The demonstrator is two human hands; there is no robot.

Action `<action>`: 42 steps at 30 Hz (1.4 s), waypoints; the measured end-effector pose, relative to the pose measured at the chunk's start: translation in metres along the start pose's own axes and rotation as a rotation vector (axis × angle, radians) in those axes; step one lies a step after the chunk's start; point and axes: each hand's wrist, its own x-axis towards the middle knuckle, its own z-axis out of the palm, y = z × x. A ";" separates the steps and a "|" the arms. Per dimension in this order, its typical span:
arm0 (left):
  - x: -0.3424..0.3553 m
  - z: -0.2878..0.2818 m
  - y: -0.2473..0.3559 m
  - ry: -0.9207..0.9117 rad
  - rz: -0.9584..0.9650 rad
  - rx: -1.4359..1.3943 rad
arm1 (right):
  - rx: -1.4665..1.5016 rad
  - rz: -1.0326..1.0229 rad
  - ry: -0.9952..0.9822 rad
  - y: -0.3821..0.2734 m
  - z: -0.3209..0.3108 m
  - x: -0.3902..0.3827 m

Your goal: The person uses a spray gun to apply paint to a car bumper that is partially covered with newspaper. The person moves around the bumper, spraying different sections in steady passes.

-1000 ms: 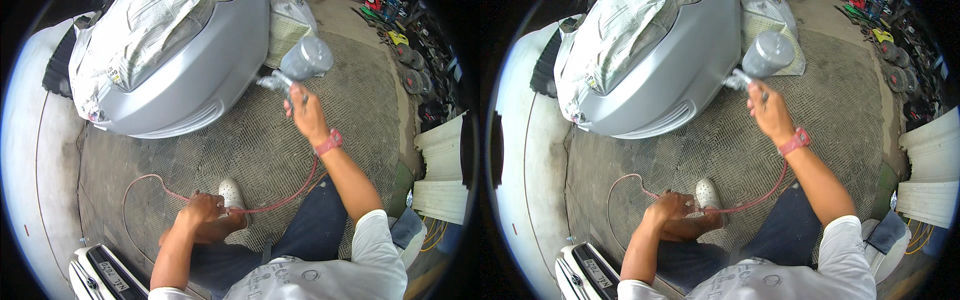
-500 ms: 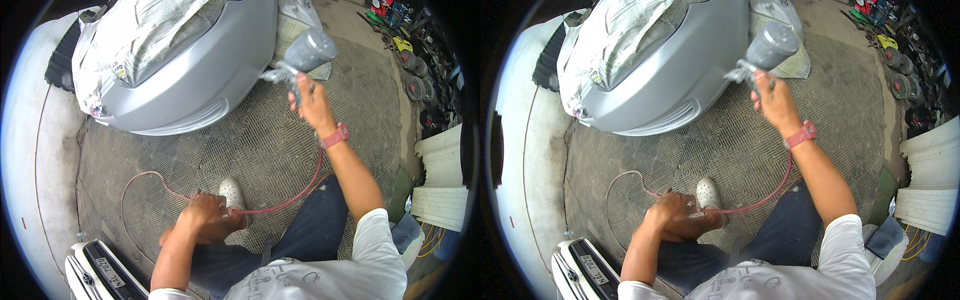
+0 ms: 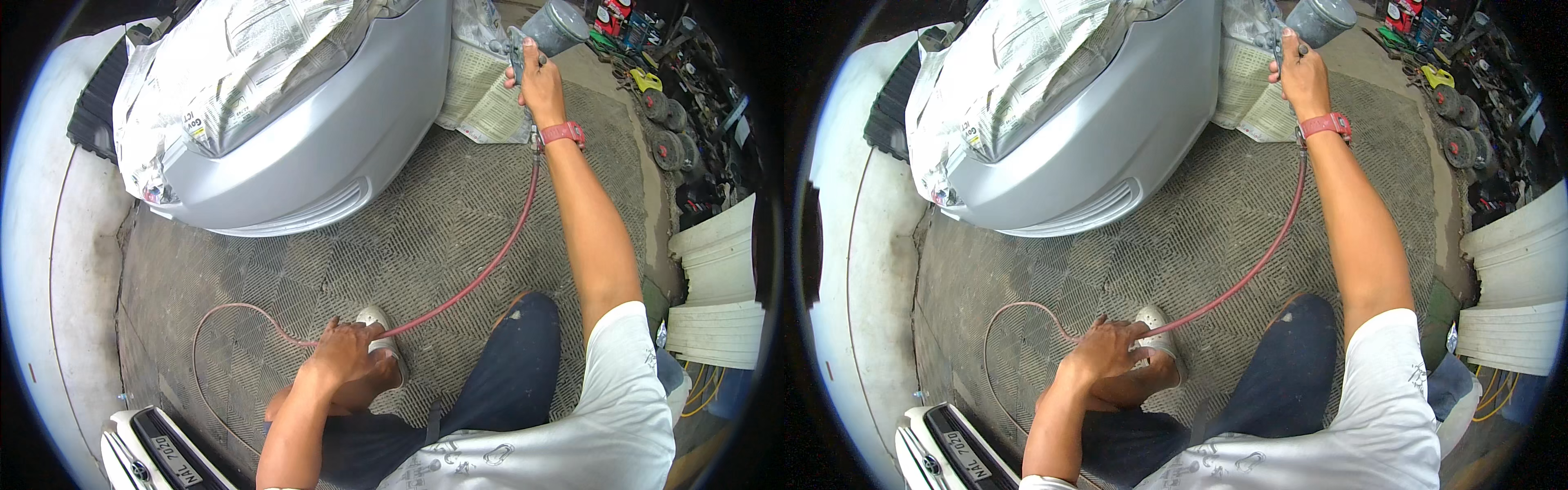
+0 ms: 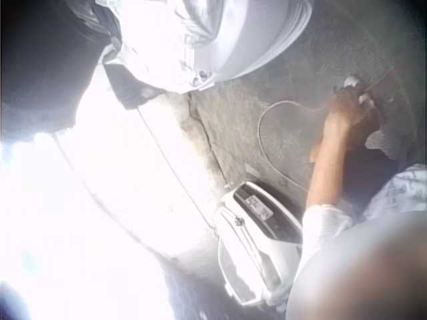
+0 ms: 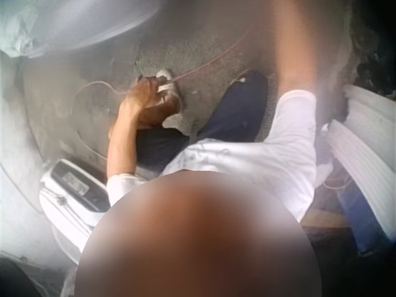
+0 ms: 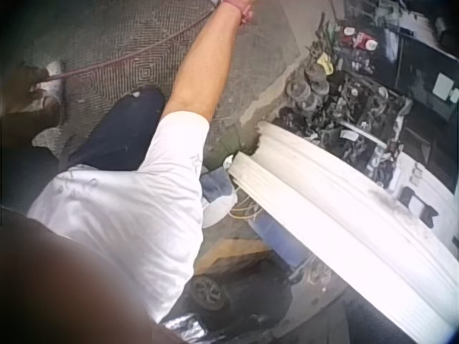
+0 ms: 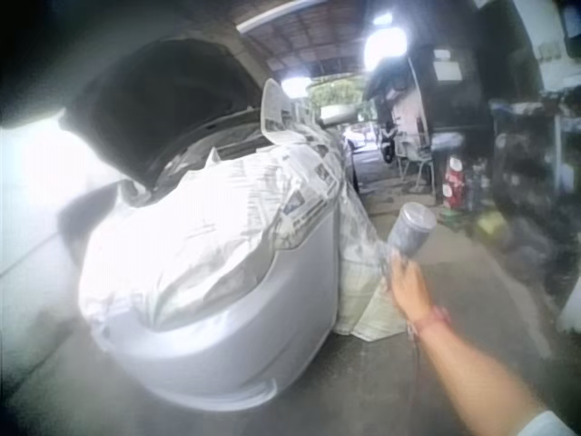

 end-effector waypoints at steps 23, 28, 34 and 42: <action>0.019 0.002 -0.003 -0.322 -0.075 0.044 | 0.178 0.136 -0.560 -0.053 -0.023 -0.147; 0.012 0.005 -0.005 -0.141 0.014 0.087 | 0.042 0.077 -0.279 -0.036 -0.023 -0.071; 0.007 -0.003 0.000 0.007 0.055 -0.042 | -0.011 -0.013 -0.104 -0.029 -0.015 0.013; 0.005 -0.009 0.008 0.030 0.045 -0.032 | -0.073 -0.071 -0.007 -0.052 -0.001 0.036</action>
